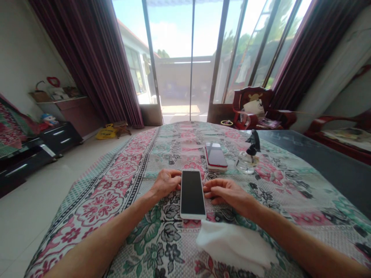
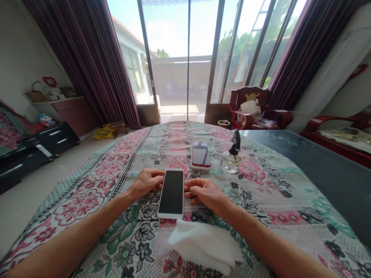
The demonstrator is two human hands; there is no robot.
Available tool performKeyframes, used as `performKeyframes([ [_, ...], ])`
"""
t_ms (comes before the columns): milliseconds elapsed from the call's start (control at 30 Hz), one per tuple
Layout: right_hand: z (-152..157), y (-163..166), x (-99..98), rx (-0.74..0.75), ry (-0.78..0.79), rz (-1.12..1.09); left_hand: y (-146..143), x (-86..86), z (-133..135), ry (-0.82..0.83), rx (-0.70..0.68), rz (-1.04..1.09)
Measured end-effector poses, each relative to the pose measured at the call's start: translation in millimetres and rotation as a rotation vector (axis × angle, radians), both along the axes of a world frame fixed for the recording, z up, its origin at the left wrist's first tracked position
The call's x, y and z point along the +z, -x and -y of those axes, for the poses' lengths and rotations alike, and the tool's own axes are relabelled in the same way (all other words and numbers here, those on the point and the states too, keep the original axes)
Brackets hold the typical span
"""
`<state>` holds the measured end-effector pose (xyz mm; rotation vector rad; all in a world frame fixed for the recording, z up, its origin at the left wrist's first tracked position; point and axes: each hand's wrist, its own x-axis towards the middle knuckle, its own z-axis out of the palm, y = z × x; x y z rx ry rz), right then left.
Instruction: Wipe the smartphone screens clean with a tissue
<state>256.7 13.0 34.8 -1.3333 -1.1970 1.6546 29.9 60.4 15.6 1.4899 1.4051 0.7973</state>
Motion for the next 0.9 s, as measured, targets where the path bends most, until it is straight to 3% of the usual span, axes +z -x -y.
performKeyframes([
  [433,5.1,3.1,0.2,0.007,-0.088,0.046,0.1,-1.5,-1.6,0.033,-0.043,-0.086],
  [700,3.5,1.4,1.0,0.014,-0.062,0.019,-2.0,6.0,3.0,0.072,-0.071,-0.033],
  [900,4.7,0.7,-0.1,0.012,-0.079,0.050,-2.4,2.0,3.1,0.070,-0.054,0.001],
])
